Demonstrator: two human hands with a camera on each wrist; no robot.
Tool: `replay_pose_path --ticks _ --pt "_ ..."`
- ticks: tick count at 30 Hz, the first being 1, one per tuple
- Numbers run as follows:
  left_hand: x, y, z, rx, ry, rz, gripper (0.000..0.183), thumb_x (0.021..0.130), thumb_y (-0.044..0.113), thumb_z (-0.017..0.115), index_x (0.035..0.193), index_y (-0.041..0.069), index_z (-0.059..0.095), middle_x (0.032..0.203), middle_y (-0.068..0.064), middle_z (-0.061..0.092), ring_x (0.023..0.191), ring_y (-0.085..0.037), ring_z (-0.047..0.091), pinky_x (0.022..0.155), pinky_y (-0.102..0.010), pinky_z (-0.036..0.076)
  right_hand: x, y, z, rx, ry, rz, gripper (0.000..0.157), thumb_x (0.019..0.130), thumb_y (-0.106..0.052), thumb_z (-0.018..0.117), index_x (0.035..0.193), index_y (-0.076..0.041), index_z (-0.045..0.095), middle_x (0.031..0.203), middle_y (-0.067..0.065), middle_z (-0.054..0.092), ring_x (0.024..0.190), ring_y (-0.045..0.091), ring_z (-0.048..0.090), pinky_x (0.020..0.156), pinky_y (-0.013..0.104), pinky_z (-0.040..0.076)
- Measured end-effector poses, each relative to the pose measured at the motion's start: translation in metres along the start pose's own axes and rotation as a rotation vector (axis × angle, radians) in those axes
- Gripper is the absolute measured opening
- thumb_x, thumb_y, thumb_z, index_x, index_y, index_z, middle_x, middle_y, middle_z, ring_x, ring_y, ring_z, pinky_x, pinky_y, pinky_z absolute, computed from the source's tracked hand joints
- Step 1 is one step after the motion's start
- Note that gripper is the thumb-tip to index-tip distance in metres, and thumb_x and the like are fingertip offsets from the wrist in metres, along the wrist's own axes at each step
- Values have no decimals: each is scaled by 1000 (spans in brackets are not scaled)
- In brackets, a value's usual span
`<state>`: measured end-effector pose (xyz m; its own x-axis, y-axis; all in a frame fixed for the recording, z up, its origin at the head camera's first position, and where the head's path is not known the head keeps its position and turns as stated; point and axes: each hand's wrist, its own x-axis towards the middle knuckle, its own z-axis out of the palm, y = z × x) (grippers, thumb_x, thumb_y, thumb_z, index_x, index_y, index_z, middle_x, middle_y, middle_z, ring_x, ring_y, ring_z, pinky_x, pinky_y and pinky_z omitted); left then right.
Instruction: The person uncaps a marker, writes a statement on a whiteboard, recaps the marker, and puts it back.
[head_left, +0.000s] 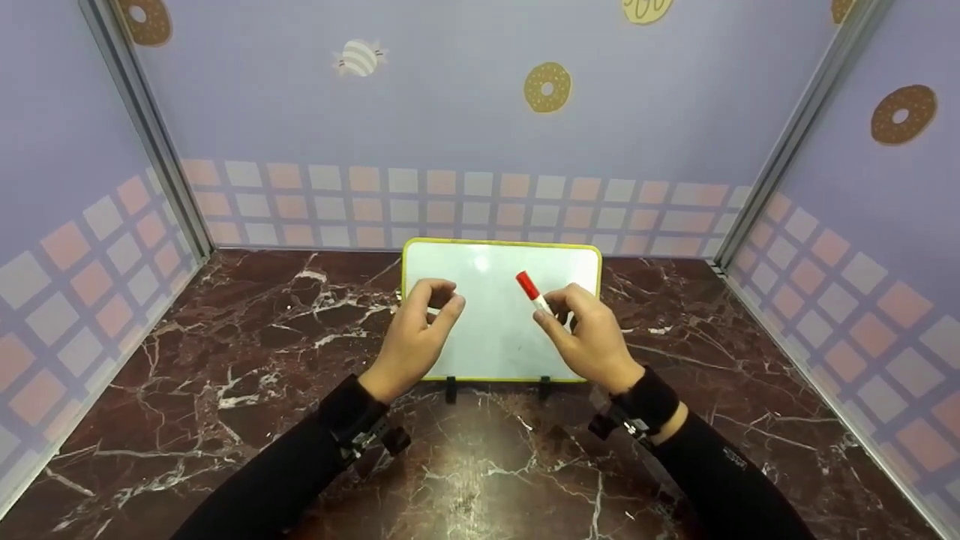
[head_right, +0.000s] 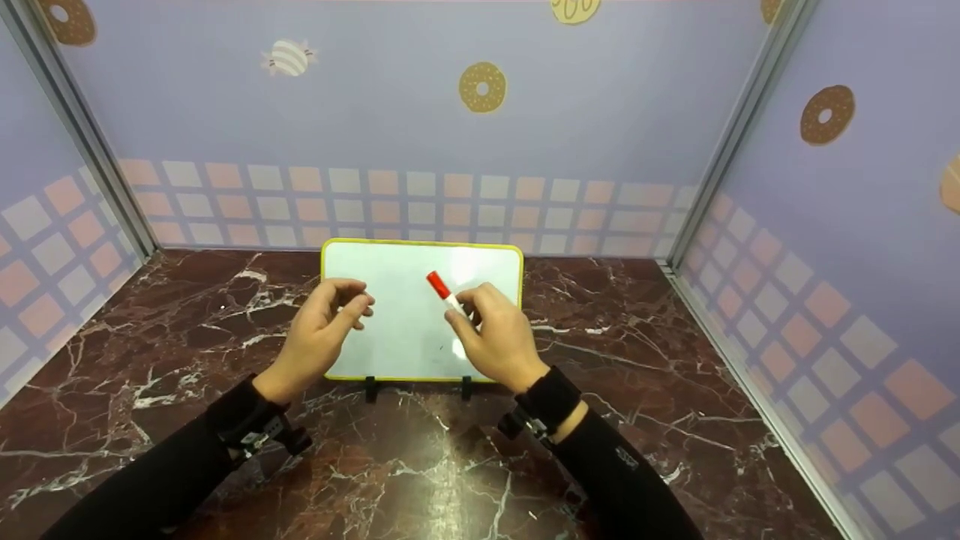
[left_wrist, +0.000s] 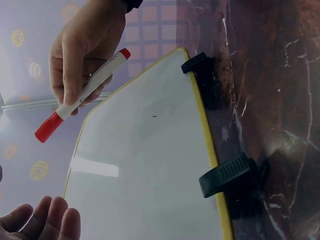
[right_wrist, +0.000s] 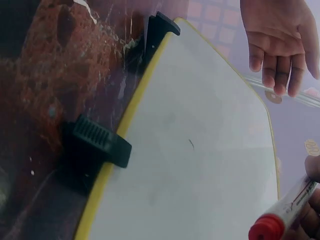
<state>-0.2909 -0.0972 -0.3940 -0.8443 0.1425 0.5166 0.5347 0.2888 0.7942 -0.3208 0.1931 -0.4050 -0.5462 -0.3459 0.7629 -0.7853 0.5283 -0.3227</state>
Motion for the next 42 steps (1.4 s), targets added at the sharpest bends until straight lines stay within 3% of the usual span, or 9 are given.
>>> replay_pose_path --ticks 9,19,28,34,42 --pt "-6 -2 7 47 -118 -18 40 119 32 59 142 -1 59 123 -7 69 115 -23 65 93 -43 54 -5 -8 11 -12 -57 -111 16 103 -12 84 113 -6 73 94 3 66 81 18 62 66 28 51" --pt "-8 -5 11 33 -188 -29 42 117 32 61 143 0 58 119 -6 70 109 -22 66 86 -38 52 -13 -12 23 -16 -100 -157 19 101 -12 85 115 -8 73 96 1 66 82 16 63 66 29 52" --pt "-8 -7 14 -23 -314 -11 35 118 28 61 138 0 60 109 -17 72 93 -22 68 80 -32 54 -15 -16 28 -24 -158 -220 20 100 -15 87 114 -9 74 98 2 66 85 16 66 72 30 59" --pt "-10 -8 13 46 -327 34 21 116 31 66 119 10 68 103 0 71 91 -18 66 79 -32 54 -15 -17 27 -46 -183 -257 19 100 -17 87 111 -8 75 98 1 66 82 15 67 69 29 59" --pt "-12 -10 12 152 -321 86 17 110 27 75 110 12 68 97 5 68 90 -14 65 79 -32 52 -14 -15 26 -43 -180 -298 18 99 -16 88 110 -7 78 97 3 64 81 14 62 68 31 56"
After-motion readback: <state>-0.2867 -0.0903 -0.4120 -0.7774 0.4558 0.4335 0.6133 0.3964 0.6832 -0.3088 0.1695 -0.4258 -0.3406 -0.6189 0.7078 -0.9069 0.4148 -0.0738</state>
